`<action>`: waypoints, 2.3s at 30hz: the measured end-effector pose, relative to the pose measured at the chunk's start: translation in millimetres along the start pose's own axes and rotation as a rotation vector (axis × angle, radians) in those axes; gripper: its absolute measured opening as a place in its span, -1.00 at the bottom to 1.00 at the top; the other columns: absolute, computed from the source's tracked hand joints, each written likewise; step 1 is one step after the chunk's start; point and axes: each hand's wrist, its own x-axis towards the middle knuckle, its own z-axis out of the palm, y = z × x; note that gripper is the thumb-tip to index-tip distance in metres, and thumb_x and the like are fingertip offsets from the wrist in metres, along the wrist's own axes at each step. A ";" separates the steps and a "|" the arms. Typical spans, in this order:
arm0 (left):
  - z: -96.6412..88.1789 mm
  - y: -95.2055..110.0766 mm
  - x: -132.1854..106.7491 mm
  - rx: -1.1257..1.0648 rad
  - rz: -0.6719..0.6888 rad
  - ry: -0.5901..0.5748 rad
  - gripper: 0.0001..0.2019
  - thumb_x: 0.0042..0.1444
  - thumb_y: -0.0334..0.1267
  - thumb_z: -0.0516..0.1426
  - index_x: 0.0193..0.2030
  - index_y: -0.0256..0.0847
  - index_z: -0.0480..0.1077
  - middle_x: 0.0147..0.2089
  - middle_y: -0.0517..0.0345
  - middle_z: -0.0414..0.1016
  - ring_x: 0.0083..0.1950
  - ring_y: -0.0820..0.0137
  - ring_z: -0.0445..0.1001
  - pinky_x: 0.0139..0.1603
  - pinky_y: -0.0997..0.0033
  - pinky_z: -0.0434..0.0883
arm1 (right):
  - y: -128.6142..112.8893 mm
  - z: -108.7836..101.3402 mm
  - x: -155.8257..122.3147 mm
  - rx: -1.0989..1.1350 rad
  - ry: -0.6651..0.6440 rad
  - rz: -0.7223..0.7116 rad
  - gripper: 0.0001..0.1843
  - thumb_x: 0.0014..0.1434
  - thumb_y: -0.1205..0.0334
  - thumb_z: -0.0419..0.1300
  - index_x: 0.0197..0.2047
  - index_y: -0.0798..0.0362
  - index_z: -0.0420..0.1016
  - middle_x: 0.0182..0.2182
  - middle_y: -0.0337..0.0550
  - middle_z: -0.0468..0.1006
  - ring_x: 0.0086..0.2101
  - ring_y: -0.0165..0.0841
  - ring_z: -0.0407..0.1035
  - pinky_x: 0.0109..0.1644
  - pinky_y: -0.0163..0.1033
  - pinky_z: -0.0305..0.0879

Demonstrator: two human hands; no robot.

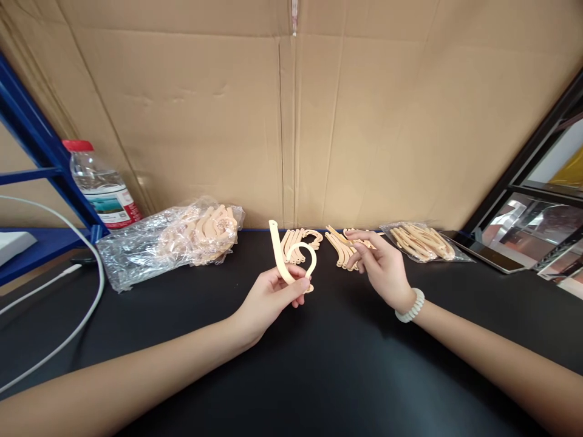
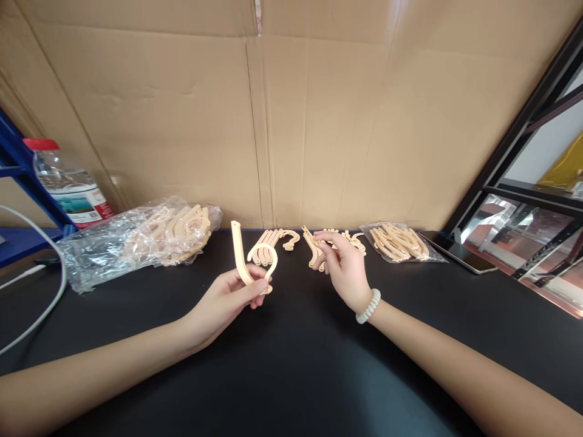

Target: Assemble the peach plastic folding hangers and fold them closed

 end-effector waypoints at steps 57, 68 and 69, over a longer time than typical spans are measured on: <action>-1.2 3.7 -2.4 0.017 0.034 -0.157 -0.88 -0.12 -0.32 0.38 -0.45 -0.24 0.54 -0.40 0.16 0.53 -0.39 0.40 0.49 -0.31 0.40 0.44 | -48.3 23.0 -35.5 0.522 -0.394 0.372 -0.82 0.14 0.11 0.32 -0.27 0.04 0.54 -0.39 -0.22 0.57 -0.37 -0.36 0.46 -0.19 -0.20 0.44; 6.2 1.6 -5.0 0.014 0.045 0.001 -0.81 -0.06 -0.23 0.37 -0.39 -0.28 0.51 -0.43 0.10 0.58 -0.35 0.35 0.54 -0.25 0.36 0.47 | -51.8 31.2 -41.2 0.471 -0.276 0.403 -0.77 0.07 0.08 0.37 -0.34 0.05 0.50 -0.41 -0.20 0.56 -0.35 -0.33 0.49 -0.16 -0.16 0.46; 7.0 2.1 -5.2 0.015 0.034 0.011 -0.80 -0.07 -0.22 0.37 -0.38 -0.28 0.51 -0.43 0.11 0.58 -0.36 0.35 0.54 -0.26 0.36 0.47 | -52.0 31.6 -40.6 0.467 -0.263 0.426 -0.75 0.05 0.08 0.38 -0.34 0.06 0.50 -0.41 -0.19 0.56 -0.36 -0.34 0.48 -0.16 -0.16 0.46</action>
